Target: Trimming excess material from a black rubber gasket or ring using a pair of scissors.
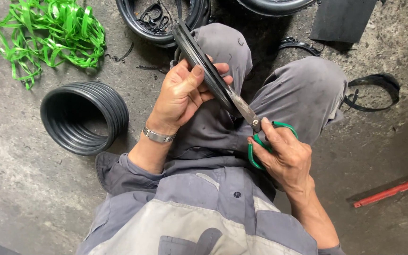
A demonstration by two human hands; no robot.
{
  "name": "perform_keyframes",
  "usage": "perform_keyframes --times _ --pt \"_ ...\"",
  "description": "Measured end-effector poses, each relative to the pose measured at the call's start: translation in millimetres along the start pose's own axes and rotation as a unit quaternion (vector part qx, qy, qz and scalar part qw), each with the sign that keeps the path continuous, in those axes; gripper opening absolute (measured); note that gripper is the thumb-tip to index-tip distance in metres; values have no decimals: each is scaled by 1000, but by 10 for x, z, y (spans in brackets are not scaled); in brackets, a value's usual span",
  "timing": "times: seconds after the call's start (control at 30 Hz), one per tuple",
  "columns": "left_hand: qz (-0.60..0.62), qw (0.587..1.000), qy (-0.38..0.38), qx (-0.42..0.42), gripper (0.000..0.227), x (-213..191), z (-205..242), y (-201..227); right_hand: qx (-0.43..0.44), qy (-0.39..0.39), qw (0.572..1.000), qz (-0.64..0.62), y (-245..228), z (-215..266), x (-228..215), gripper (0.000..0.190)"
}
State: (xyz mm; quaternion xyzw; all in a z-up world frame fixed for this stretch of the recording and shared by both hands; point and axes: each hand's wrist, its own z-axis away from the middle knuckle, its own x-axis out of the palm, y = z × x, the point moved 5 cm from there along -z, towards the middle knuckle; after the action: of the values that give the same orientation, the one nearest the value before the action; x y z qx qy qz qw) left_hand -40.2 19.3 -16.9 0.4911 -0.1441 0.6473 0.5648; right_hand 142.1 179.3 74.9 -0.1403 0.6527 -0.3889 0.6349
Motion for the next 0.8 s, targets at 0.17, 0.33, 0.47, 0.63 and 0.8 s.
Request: perform_keyframes --times 0.17,0.33,0.47,0.63,0.8 --pt "-11 1000 6 -6 33 6 8 2 -18 -4 1000 -8 -9 -72 -3 56" --pt "-11 1000 13 -13 36 -5 7 0 -20 -16 1000 -5 -16 -125 14 55" --pt "-13 1000 7 -16 36 1 -3 -15 -17 -22 1000 0 -27 -149 9 55" --pt "-18 1000 7 -8 35 -2 -11 -20 -15 -27 1000 3 -57 -190 6 55" --pt "-20 1000 6 -7 35 -18 -16 -34 -5 -33 999 4 -74 -211 12 54"
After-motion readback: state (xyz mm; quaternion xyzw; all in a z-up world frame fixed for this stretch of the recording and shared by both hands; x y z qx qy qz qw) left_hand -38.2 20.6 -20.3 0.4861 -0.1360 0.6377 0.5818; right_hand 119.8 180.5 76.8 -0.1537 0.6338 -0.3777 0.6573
